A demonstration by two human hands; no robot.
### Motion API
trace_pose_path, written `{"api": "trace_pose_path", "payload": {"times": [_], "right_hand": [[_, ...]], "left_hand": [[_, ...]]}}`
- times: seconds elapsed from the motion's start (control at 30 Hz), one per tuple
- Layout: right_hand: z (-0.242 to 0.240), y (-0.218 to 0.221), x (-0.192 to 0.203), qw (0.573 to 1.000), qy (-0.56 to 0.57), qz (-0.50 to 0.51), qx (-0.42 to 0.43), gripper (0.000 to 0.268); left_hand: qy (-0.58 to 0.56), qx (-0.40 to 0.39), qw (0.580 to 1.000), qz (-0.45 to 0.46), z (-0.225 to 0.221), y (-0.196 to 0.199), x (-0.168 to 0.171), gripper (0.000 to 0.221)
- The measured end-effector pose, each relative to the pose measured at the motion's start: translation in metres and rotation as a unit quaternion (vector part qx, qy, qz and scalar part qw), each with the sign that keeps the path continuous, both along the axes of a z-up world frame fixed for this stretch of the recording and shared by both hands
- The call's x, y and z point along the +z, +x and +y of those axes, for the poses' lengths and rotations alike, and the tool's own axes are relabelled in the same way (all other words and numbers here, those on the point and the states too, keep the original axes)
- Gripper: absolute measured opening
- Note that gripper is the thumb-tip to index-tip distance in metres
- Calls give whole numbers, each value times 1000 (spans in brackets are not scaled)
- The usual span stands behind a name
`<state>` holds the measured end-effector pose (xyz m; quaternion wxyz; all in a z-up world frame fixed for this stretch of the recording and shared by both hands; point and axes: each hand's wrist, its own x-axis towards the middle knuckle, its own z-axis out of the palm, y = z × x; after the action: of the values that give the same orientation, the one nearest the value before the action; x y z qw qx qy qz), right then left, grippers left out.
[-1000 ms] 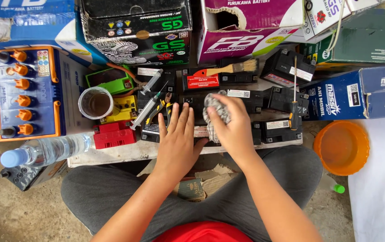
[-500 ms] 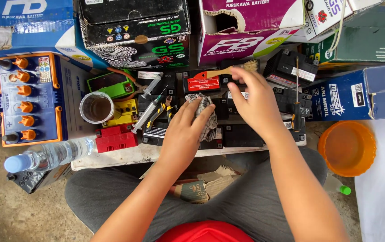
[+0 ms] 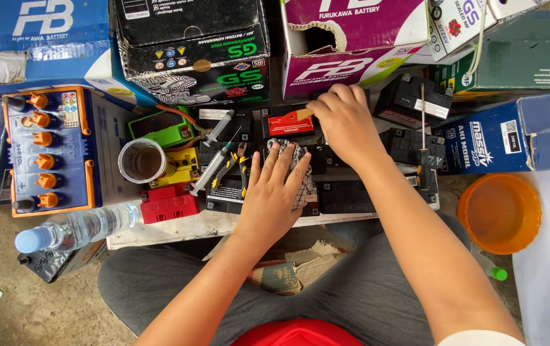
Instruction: Cleaning and inspecting small lead-acid batteries using a brush and a cloth
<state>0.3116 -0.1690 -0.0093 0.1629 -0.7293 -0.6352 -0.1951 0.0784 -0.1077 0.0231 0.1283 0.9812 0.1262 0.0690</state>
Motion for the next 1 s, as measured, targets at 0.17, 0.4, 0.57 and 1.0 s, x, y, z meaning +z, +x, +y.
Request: {"api": "trace_pose_path", "payload": {"times": [0.17, 0.4, 0.57, 1.0], "right_hand": [[-40, -4, 32, 1000, -10, -9, 12, 16], [-100, 14, -3, 993, -95, 16, 61, 15], [-94, -1, 5, 992, -95, 55, 56, 19], [32, 1, 14, 941, -208, 260, 62, 67]], "left_hand": [[-11, 5, 1000, -18, 0, 0, 0, 111], [-26, 13, 998, -55, -2, 3, -4, 67], [-36, 7, 995, -96, 5, -1, -20, 64], [-204, 7, 932, -300, -7, -34, 26, 58]]}}
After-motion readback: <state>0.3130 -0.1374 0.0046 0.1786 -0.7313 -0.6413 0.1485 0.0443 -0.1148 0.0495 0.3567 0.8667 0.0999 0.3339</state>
